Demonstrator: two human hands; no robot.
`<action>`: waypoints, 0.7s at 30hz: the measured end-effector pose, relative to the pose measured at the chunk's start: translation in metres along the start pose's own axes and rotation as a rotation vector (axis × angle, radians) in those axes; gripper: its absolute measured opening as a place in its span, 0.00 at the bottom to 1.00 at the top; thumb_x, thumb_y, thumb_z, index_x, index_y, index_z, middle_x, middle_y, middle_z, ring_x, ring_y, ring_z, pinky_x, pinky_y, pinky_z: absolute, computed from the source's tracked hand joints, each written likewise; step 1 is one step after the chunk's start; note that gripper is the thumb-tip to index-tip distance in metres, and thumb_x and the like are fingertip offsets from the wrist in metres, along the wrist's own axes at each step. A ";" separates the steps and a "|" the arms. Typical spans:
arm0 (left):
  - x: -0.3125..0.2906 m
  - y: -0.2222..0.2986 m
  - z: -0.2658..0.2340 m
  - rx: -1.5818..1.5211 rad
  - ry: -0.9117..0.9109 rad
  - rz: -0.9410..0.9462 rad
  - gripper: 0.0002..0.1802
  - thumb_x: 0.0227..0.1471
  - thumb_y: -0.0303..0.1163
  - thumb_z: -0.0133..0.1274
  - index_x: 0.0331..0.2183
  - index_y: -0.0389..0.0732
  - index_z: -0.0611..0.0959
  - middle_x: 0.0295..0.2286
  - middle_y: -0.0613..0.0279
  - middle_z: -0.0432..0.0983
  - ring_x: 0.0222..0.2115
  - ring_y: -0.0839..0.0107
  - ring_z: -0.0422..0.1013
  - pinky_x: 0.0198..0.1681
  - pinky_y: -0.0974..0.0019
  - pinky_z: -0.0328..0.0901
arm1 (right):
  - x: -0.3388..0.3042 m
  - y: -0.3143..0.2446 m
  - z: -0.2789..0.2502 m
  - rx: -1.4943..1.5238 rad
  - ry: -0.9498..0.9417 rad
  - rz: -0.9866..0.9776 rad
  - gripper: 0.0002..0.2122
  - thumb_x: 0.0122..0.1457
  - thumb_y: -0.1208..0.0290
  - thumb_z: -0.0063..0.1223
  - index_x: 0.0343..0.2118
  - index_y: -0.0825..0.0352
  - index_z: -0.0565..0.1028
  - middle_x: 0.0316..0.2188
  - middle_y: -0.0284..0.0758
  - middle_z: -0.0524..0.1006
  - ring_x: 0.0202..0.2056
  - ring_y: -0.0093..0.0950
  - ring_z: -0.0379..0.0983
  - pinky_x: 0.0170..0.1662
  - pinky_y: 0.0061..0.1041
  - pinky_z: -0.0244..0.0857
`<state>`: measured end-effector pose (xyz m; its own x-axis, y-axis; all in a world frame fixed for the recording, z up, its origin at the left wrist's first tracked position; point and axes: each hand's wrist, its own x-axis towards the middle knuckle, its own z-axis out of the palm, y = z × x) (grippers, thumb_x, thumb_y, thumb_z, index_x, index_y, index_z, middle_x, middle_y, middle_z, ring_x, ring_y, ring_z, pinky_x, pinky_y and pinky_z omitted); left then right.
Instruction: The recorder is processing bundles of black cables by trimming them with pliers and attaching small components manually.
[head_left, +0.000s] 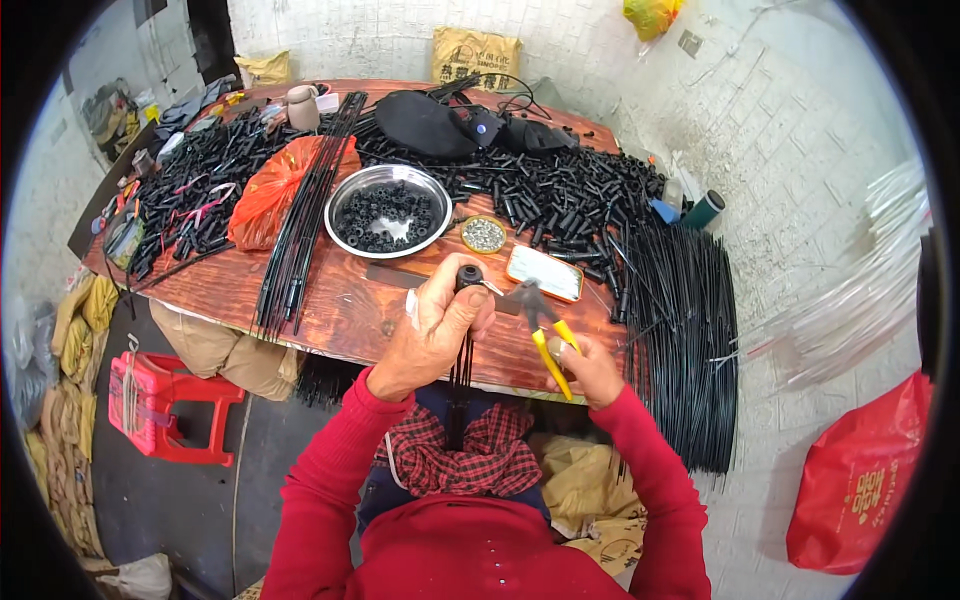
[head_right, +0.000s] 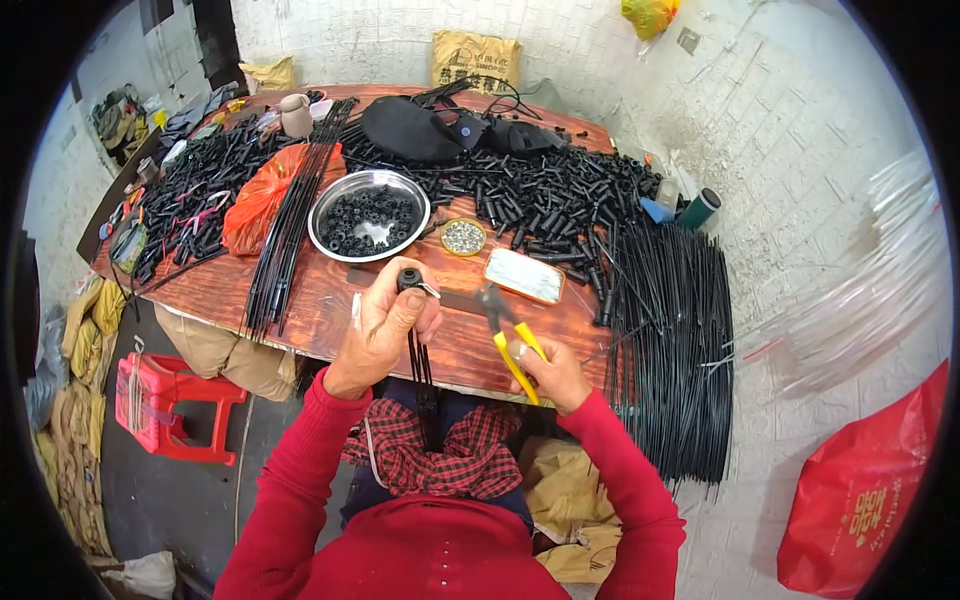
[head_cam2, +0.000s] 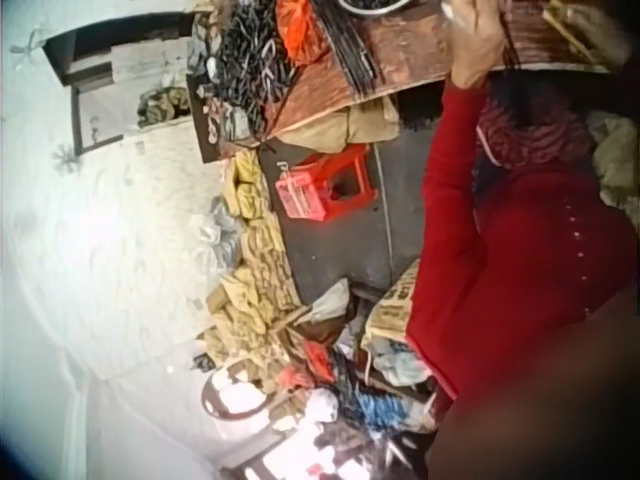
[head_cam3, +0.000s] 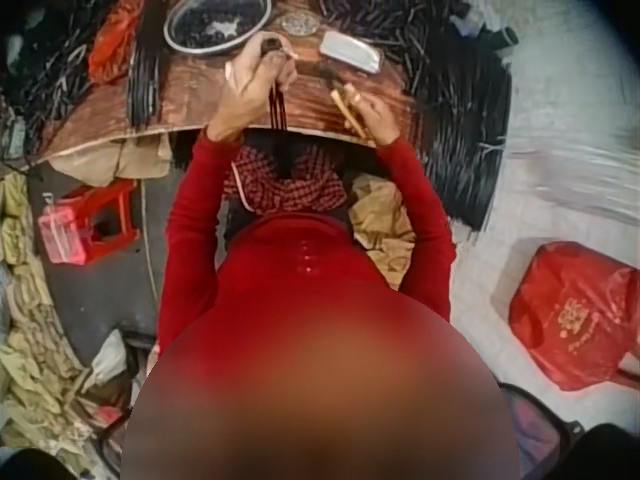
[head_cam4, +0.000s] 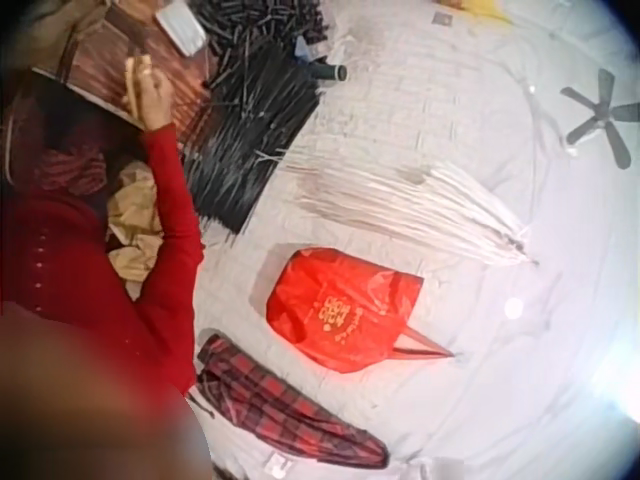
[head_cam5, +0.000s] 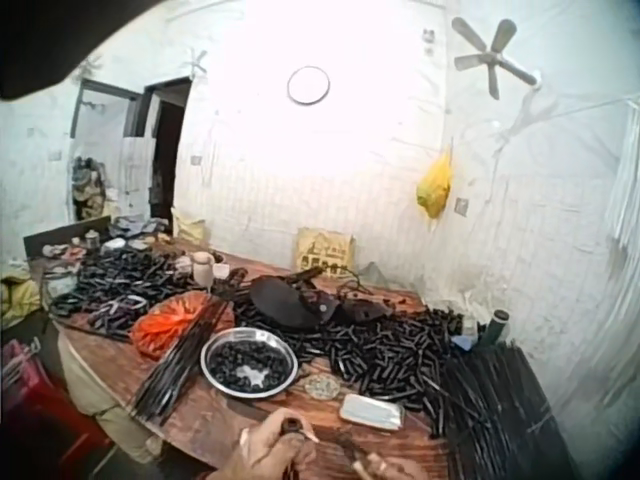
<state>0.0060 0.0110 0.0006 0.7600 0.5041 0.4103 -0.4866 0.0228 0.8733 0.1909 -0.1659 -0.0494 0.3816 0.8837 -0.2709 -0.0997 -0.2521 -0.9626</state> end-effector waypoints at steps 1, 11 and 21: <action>0.002 0.003 0.003 0.028 -0.006 -0.010 0.22 0.61 0.47 0.47 0.43 0.36 0.68 0.19 0.70 0.59 0.21 0.80 0.57 0.25 0.75 0.56 | -0.009 -0.015 0.000 0.000 0.008 0.002 0.16 0.63 0.58 0.48 0.35 0.70 0.74 0.24 0.31 0.74 0.23 0.19 0.74 0.23 0.19 0.66; -0.005 0.015 0.009 0.162 -0.093 -0.010 0.29 0.62 0.45 0.45 0.54 0.30 0.64 0.20 0.70 0.61 0.22 0.80 0.58 0.27 0.74 0.59 | -0.041 -0.144 0.006 -0.572 -0.303 -0.203 0.19 0.61 0.60 0.53 0.49 0.68 0.75 0.27 0.29 0.78 0.28 0.13 0.68 0.33 0.18 0.65; -0.008 0.014 0.005 0.159 -0.118 -0.030 0.16 0.63 0.36 0.44 0.45 0.34 0.67 0.22 0.69 0.61 0.22 0.81 0.57 0.26 0.73 0.57 | -0.041 -0.159 0.003 -0.933 -0.315 -0.294 0.16 0.58 0.59 0.56 0.44 0.63 0.78 0.30 0.39 0.79 0.31 0.30 0.75 0.36 0.29 0.67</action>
<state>-0.0048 0.0032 0.0103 0.8230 0.4006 0.4028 -0.3955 -0.1049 0.9125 0.1887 -0.1609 0.1151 0.0040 0.9894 -0.1448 0.7643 -0.0965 -0.6376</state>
